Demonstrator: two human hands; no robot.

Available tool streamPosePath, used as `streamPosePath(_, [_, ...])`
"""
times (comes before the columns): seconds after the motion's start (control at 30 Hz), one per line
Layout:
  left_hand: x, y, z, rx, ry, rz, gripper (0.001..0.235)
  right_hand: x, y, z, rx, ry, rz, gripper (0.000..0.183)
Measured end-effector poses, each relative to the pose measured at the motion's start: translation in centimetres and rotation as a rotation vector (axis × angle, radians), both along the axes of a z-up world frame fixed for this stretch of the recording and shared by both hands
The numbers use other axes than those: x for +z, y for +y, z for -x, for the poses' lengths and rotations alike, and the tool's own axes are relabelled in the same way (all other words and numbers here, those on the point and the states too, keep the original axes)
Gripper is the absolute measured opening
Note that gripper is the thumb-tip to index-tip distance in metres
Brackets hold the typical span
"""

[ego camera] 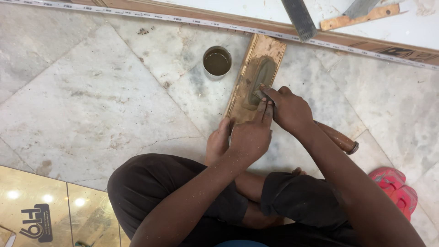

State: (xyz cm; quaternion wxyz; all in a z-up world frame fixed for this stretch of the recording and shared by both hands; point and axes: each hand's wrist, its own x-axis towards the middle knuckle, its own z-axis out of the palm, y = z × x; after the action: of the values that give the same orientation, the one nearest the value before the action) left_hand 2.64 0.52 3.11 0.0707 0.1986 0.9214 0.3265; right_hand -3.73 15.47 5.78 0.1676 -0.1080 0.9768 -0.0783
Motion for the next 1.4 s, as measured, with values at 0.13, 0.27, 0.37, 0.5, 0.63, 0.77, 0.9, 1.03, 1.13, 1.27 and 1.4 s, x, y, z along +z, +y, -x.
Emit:
streamPosePath(0.13, [-1.6, -0.2, 1.4, -0.021, -0.048, 0.059, 0.071, -0.5, 0.3, -0.3, -0.001, 0.051, 0.061, 0.051])
streamPosePath(0.27, [-1.4, -1.0, 2.1, -0.015, -0.196, 0.046, 0.073, -0.7, 0.2, -0.7, -0.006, 0.09, 0.065, 0.048])
streamPosePath(0.37, [-0.9, -1.5, 2.2, 0.025, -0.249, -0.022, 0.075, -0.1, -0.5, -0.3, 0.017, 0.062, -0.026, 0.045])
streamPosePath(0.5, [-0.8, -1.6, 2.8, 0.024, -0.228, -0.023, 0.076, 0.9, -0.8, 0.5, 0.022, -0.016, -0.141, 0.038])
streamPosePath(0.63, [-0.3, -1.7, 2.7, 0.016, -0.296, 0.014, 0.076, 1.3, -0.7, 0.9, 0.063, -0.003, -0.088, 0.043])
streamPosePath(0.77, [0.2, -1.7, 2.7, 0.023, -0.268, 0.043, 0.072, 1.6, -0.7, 1.2, 0.086, -0.012, -0.111, 0.041])
streamPosePath(0.9, [-0.3, -1.6, 1.6, 0.024, -0.239, 0.063, 0.073, 1.2, -0.6, -0.1, 0.087, -0.003, -0.095, 0.042])
streamPosePath(1.03, [-1.8, -0.9, 3.1, -0.008, -0.137, 0.081, 0.072, 0.1, 0.2, 1.2, 0.087, 0.036, -0.09, 0.039])
streamPosePath(1.13, [-3.1, 0.3, 6.1, 0.01, -0.061, 0.081, 0.069, -0.7, 1.3, 3.5, 0.096, 0.103, -0.05, 0.034])
streamPosePath(1.27, [-3.3, 0.3, 5.7, 0.018, 0.004, 0.063, 0.068, -1.0, 1.8, 3.4, 0.174, 0.127, -0.051, 0.033])
streamPosePath(1.4, [-2.7, -1.6, 1.1, -0.013, -0.077, 0.039, 0.074, -1.3, 0.9, -1.0, 0.082, -0.011, -0.027, 0.043])
